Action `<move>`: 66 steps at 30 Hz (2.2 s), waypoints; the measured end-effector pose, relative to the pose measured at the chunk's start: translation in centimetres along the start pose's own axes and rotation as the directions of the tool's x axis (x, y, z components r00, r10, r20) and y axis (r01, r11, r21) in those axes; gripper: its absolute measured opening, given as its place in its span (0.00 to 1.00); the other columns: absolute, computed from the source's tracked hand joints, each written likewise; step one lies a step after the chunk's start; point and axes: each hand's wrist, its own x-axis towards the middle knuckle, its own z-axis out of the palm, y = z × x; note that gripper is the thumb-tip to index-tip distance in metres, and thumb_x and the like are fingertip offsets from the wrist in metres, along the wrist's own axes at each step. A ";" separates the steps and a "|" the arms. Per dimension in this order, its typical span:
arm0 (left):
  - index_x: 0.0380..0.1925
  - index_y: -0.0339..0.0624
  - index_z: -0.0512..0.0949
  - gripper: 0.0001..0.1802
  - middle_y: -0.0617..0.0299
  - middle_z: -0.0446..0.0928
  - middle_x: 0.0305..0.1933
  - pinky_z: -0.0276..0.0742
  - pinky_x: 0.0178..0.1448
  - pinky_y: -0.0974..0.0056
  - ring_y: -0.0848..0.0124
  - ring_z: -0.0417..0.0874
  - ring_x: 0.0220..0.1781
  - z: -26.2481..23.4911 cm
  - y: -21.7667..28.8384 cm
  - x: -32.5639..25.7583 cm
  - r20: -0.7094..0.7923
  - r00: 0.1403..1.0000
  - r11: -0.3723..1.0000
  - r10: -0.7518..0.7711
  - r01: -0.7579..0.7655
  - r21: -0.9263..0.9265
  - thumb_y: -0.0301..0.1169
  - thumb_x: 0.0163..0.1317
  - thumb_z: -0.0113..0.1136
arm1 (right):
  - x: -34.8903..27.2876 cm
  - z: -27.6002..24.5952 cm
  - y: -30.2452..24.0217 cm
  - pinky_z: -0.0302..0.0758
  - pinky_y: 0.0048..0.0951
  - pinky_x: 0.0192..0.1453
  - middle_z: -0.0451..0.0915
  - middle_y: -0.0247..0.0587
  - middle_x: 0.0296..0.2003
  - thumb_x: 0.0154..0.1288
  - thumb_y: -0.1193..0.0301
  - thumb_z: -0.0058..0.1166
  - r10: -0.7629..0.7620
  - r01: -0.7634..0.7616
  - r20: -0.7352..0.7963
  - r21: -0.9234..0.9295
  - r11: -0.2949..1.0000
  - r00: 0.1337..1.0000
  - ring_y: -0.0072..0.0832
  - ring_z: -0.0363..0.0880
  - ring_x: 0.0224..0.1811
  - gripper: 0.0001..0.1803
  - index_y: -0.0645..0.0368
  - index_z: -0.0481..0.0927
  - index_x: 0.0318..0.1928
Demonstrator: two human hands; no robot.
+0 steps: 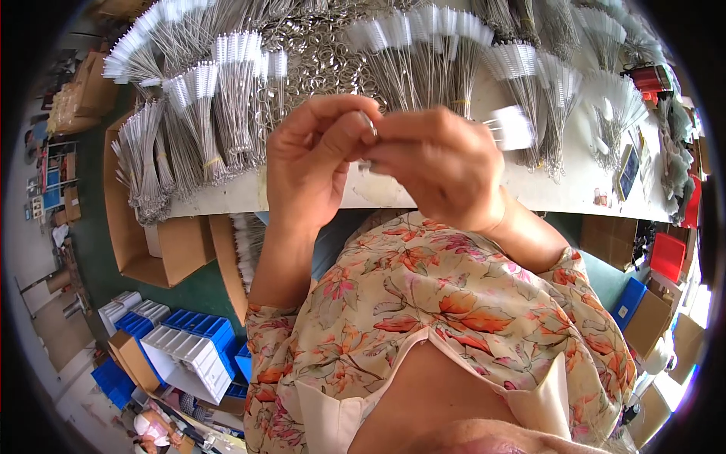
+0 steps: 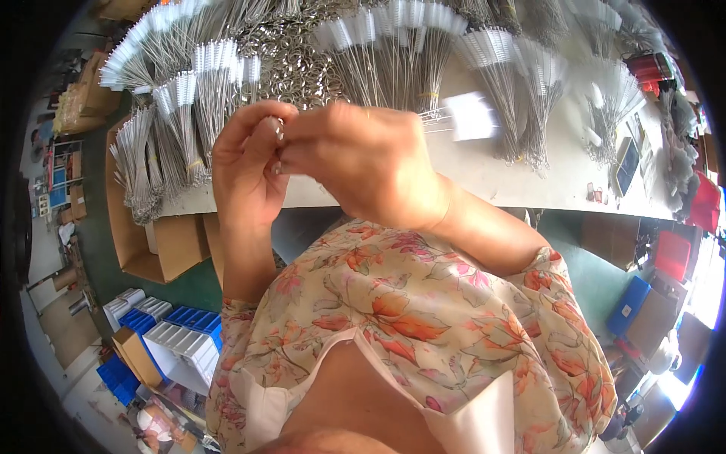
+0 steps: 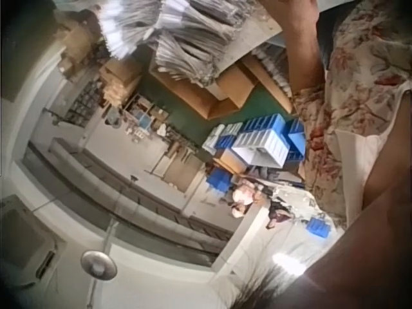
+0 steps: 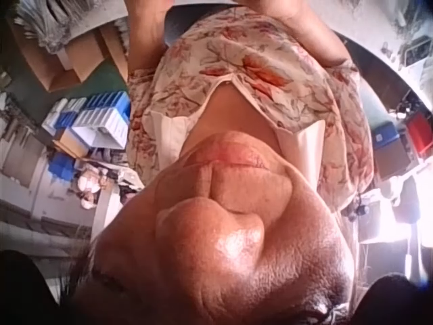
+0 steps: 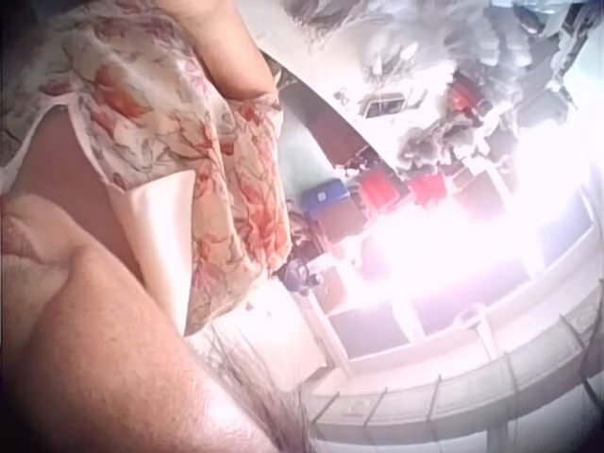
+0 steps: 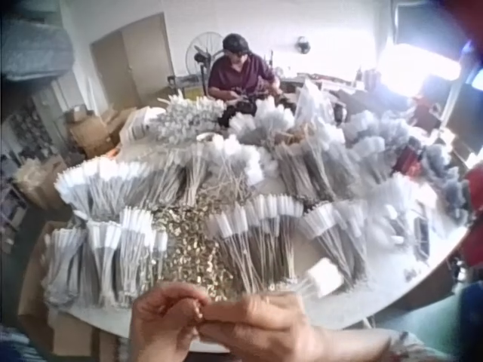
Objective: Attaching small metal split rings to the bent wire handles of cleaning brushes.
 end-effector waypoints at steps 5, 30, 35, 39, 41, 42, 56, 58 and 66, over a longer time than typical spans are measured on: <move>0.41 0.33 0.76 0.10 0.54 0.79 0.38 0.79 0.41 0.70 0.72 0.80 0.39 0.4 2.4 -0.2 0.124 0.991 0.983 0.055 -0.076 0.167 0.21 0.59 0.56 | 0.9 -0.8 0.9 0.64 0.19 0.16 0.77 0.33 0.33 0.35 0.77 0.60 -0.328 0.334 0.063 -0.231 0.914 0.943 0.18 0.71 0.19 0.11 0.63 0.80 0.26; 0.45 0.27 0.74 0.17 0.47 0.78 0.41 0.82 0.39 0.68 0.63 0.83 0.40 -0.8 2.8 0.0 0.461 0.691 0.075 0.557 -0.594 0.801 0.17 0.53 0.58 | 3.9 0.3 0.1 0.63 0.15 0.22 0.74 0.27 0.19 0.60 0.67 0.59 0.636 -0.734 0.504 0.662 0.149 0.584 0.12 0.65 0.18 0.10 0.62 0.80 0.31; 0.44 0.27 0.75 0.16 0.47 0.78 0.42 0.82 0.41 0.67 0.63 0.83 0.40 -1.1 2.9 0.1 0.441 0.746 0.170 0.500 -0.584 0.794 0.16 0.52 0.57 | 4.4 -0.5 0.5 0.64 0.16 0.22 0.76 0.30 0.21 0.58 0.67 0.60 0.606 -0.796 0.560 0.562 0.223 0.565 0.13 0.68 0.18 0.10 0.63 0.81 0.30; 0.43 0.26 0.75 0.16 0.46 0.78 0.43 0.83 0.41 0.66 0.63 0.82 0.41 -1.4 3.0 0.4 0.412 0.757 0.349 0.508 -0.618 0.704 0.14 0.52 0.55 | 3.7 -0.4 0.7 0.65 0.15 0.22 0.78 0.32 0.23 0.57 0.68 0.61 0.557 -0.831 0.629 0.496 0.250 0.543 0.14 0.69 0.17 0.10 0.63 0.81 0.31; 0.44 0.25 0.74 0.17 0.46 0.77 0.44 0.82 0.44 0.65 0.63 0.82 0.42 -1.4 3.2 0.1 0.420 0.779 0.361 0.466 -0.601 0.713 0.13 0.52 0.55 | 3.5 -0.7 0.4 0.65 0.15 0.22 0.78 0.31 0.24 0.58 0.69 0.60 0.574 -0.865 0.667 0.473 0.167 0.475 0.14 0.70 0.18 0.10 0.64 0.80 0.33; 0.44 0.25 0.74 0.17 0.46 0.77 0.44 0.82 0.44 0.65 0.63 0.82 0.42 -1.3 3.3 0.0 0.419 0.779 0.362 0.467 -0.601 0.713 0.13 0.52 0.55 | 3.2 -0.7 0.5 0.65 0.15 0.22 0.78 0.31 0.24 0.58 0.69 0.60 0.575 -0.866 0.667 0.472 0.167 0.474 0.14 0.70 0.18 0.10 0.64 0.80 0.33; 0.27 0.43 0.80 0.15 0.53 0.79 0.27 0.74 0.37 0.56 0.54 0.80 0.32 -13.1 1.2 6.2 -0.269 0.962 -0.469 0.037 0.254 0.846 0.43 0.52 0.60 | -9.0 4.2 3.6 0.74 0.29 0.39 0.77 0.35 0.31 0.48 0.76 0.59 0.124 -0.104 0.388 -0.071 0.992 0.913 0.30 0.75 0.36 0.09 0.56 0.80 0.34; 0.26 0.43 0.80 0.14 0.54 0.80 0.27 0.74 0.37 0.56 0.55 0.80 0.32 -14.1 0.9 6.3 -0.256 0.966 -0.445 0.039 0.246 0.861 0.43 0.53 0.60 | -7.3 2.8 5.6 0.75 0.30 0.37 0.76 0.35 0.29 0.50 0.75 0.56 0.216 -0.171 0.300 -0.169 0.971 0.929 0.32 0.75 0.33 0.08 0.55 0.79 0.33; 0.28 0.45 0.79 0.10 0.56 0.80 0.28 0.74 0.36 0.59 0.59 0.81 0.33 -13.9 0.8 6.0 -0.284 0.939 -0.299 0.194 0.332 0.895 0.39 0.52 0.57 | -2.1 -0.5 14.9 0.74 0.30 0.38 0.82 0.42 0.29 0.55 0.58 0.56 0.794 -0.629 0.150 -0.533 0.566 0.589 0.34 0.80 0.32 0.15 0.56 0.82 0.35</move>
